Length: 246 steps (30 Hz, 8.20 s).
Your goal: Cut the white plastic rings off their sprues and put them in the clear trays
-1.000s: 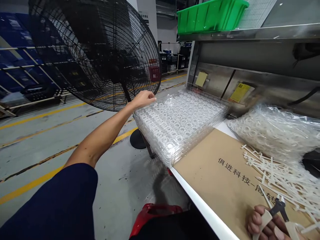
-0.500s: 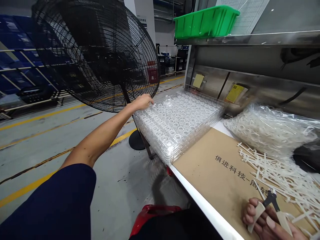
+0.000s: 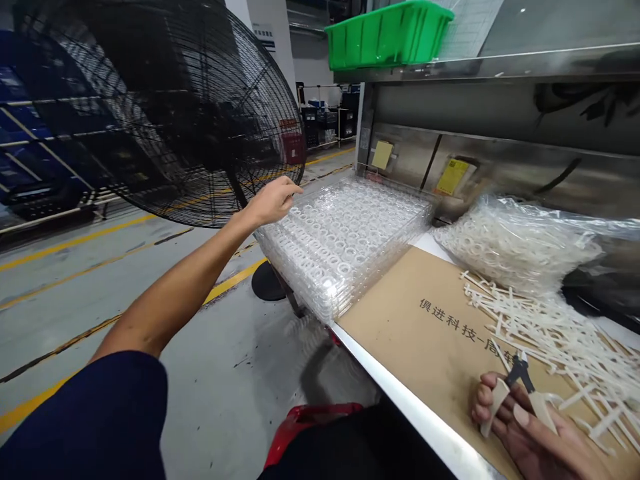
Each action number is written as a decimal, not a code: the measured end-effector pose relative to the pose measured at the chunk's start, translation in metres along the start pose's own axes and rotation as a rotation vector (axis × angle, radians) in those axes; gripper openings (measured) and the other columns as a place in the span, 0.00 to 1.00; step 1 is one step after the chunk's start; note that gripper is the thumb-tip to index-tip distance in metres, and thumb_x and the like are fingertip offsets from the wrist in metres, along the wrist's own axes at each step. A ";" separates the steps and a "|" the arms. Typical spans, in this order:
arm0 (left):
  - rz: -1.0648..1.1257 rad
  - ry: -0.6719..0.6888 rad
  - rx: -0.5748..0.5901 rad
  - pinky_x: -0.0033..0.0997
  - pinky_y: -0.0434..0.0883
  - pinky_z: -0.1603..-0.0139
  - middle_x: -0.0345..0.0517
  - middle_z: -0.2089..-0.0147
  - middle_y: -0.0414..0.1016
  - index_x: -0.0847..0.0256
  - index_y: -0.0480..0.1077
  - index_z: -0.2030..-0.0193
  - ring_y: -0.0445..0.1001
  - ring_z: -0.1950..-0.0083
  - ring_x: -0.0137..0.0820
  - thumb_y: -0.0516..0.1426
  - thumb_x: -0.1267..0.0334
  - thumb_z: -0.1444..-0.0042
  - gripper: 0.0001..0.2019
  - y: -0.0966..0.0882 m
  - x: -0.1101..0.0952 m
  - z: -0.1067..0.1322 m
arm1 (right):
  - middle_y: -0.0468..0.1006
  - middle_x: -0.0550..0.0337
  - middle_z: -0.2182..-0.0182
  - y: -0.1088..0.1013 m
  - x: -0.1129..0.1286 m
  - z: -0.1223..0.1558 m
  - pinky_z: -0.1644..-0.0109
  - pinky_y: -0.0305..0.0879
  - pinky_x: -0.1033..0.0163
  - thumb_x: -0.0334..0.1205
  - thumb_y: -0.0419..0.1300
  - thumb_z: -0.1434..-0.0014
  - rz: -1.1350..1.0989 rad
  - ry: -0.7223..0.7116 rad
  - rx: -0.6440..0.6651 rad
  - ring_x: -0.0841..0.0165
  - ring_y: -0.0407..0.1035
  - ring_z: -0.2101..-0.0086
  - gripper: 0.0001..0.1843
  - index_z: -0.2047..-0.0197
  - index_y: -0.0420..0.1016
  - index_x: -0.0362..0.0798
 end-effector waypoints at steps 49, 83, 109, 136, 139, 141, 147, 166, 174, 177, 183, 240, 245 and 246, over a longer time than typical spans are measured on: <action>0.607 0.469 0.313 0.33 0.73 0.50 0.48 0.56 0.79 0.61 0.75 0.55 0.77 0.54 0.33 0.54 0.63 0.30 0.08 0.166 -0.326 0.082 | 0.79 0.49 0.59 0.053 0.054 0.055 0.54 0.75 0.53 0.36 0.59 0.38 0.620 -1.165 0.279 0.60 0.75 0.60 0.19 0.44 0.71 0.45; 0.664 0.303 0.184 0.37 0.74 0.50 0.49 0.54 0.77 0.60 0.73 0.48 0.76 0.52 0.35 0.58 0.62 0.31 0.08 0.150 -0.326 0.121 | 0.79 0.52 0.59 0.045 0.052 0.047 0.54 0.74 0.52 0.46 0.57 0.31 0.668 -0.863 0.234 0.59 0.76 0.60 0.18 0.43 0.73 0.47; 0.932 0.110 -0.109 0.24 0.74 0.65 0.44 0.63 0.81 0.63 0.79 0.50 0.77 0.65 0.25 0.67 0.62 0.39 0.12 0.149 -0.321 0.119 | 0.78 0.52 0.54 0.034 0.034 0.046 0.46 0.70 0.53 0.54 0.57 0.29 0.271 -0.280 0.145 0.56 0.72 0.53 0.21 0.41 0.77 0.52; 0.892 0.257 -0.210 0.25 0.76 0.62 0.42 0.65 0.80 0.63 0.77 0.48 0.79 0.65 0.26 0.67 0.66 0.39 0.13 0.142 -0.331 0.124 | 0.70 0.64 0.68 0.050 0.035 0.042 0.66 0.59 0.62 0.53 0.51 0.24 0.734 -0.050 0.206 0.70 0.61 0.69 0.19 0.57 0.75 0.50; 0.889 0.264 -0.206 0.25 0.77 0.62 0.42 0.65 0.80 0.63 0.76 0.48 0.79 0.65 0.26 0.66 0.66 0.38 0.13 0.142 -0.331 0.124 | 0.70 0.63 0.67 0.049 0.034 0.042 0.66 0.59 0.62 0.53 0.51 0.24 0.710 -0.042 0.211 0.70 0.61 0.69 0.18 0.56 0.75 0.51; 0.878 0.266 -0.209 0.25 0.77 0.62 0.41 0.65 0.80 0.62 0.76 0.47 0.79 0.65 0.26 0.66 0.65 0.38 0.13 0.142 -0.331 0.124 | 0.70 0.63 0.67 0.049 0.034 0.042 0.65 0.59 0.62 0.53 0.51 0.24 0.705 -0.035 0.211 0.70 0.61 0.69 0.18 0.56 0.75 0.51; 0.882 0.278 -0.196 0.25 0.77 0.62 0.42 0.65 0.80 0.63 0.77 0.48 0.79 0.65 0.26 0.67 0.66 0.38 0.13 0.142 -0.332 0.124 | 0.71 0.63 0.67 0.048 0.033 0.041 0.65 0.60 0.61 0.54 0.51 0.24 0.719 -0.036 0.205 0.69 0.62 0.68 0.19 0.56 0.75 0.50; 0.848 0.310 -0.193 0.25 0.76 0.63 0.43 0.65 0.81 0.62 0.76 0.47 0.80 0.65 0.27 0.66 0.64 0.37 0.13 0.140 -0.334 0.125 | 0.71 0.62 0.67 0.050 0.035 0.040 0.65 0.61 0.61 0.52 0.51 0.24 0.719 -0.050 0.195 0.68 0.63 0.68 0.19 0.57 0.75 0.50; 0.840 0.309 -0.194 0.25 0.76 0.63 0.42 0.65 0.81 0.62 0.76 0.47 0.80 0.65 0.27 0.65 0.65 0.37 0.12 0.141 -0.335 0.125 | 0.72 0.61 0.68 0.051 0.037 0.041 0.65 0.61 0.61 0.52 0.49 0.23 0.761 -0.058 0.192 0.67 0.64 0.68 0.20 0.59 0.74 0.49; 0.842 0.303 -0.193 0.26 0.77 0.62 0.42 0.65 0.81 0.60 0.76 0.47 0.80 0.65 0.27 0.65 0.64 0.36 0.12 0.141 -0.335 0.125 | 0.72 0.61 0.69 0.052 0.037 0.040 0.65 0.61 0.60 0.52 0.48 0.23 0.793 -0.087 0.193 0.67 0.64 0.69 0.20 0.59 0.73 0.49; 0.869 0.309 -0.192 0.25 0.76 0.63 0.42 0.65 0.81 0.60 0.76 0.46 0.80 0.65 0.27 0.66 0.65 0.37 0.13 0.142 -0.335 0.124 | 0.71 0.61 0.71 0.057 0.039 0.040 0.65 0.60 0.59 0.49 0.45 0.22 0.910 -0.185 0.199 0.67 0.64 0.71 0.21 0.62 0.70 0.49; 0.947 0.566 0.207 0.28 0.75 0.50 0.51 0.54 0.82 0.65 0.73 0.42 0.80 0.55 0.30 0.61 0.67 0.33 0.14 0.145 -0.347 0.125 | 0.73 0.67 0.73 0.050 0.023 0.020 0.73 0.60 0.66 0.29 0.71 0.45 0.273 -0.273 -0.079 0.74 0.63 0.75 0.10 0.62 0.77 0.49; 0.952 0.526 0.184 0.28 0.75 0.51 0.51 0.54 0.82 0.65 0.73 0.41 0.81 0.55 0.30 0.62 0.66 0.33 0.15 0.146 -0.343 0.125 | 0.73 0.66 0.71 0.049 0.025 0.022 0.71 0.61 0.66 0.32 0.69 0.41 0.302 -0.328 -0.083 0.74 0.64 0.74 0.06 0.62 0.77 0.48; 0.951 0.522 0.173 0.28 0.75 0.51 0.51 0.54 0.82 0.64 0.73 0.41 0.81 0.55 0.31 0.61 0.66 0.33 0.15 0.146 -0.343 0.125 | 0.74 0.66 0.71 0.049 0.025 0.022 0.71 0.62 0.66 0.32 0.69 0.41 0.307 -0.340 -0.081 0.74 0.64 0.74 0.06 0.62 0.77 0.48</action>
Point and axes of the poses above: each hand's wrist, its own z-axis away from the middle knuckle, its own y-axis out of the palm, x = y × z, the point moved 4 cm from there along -z, towards the middle knuckle
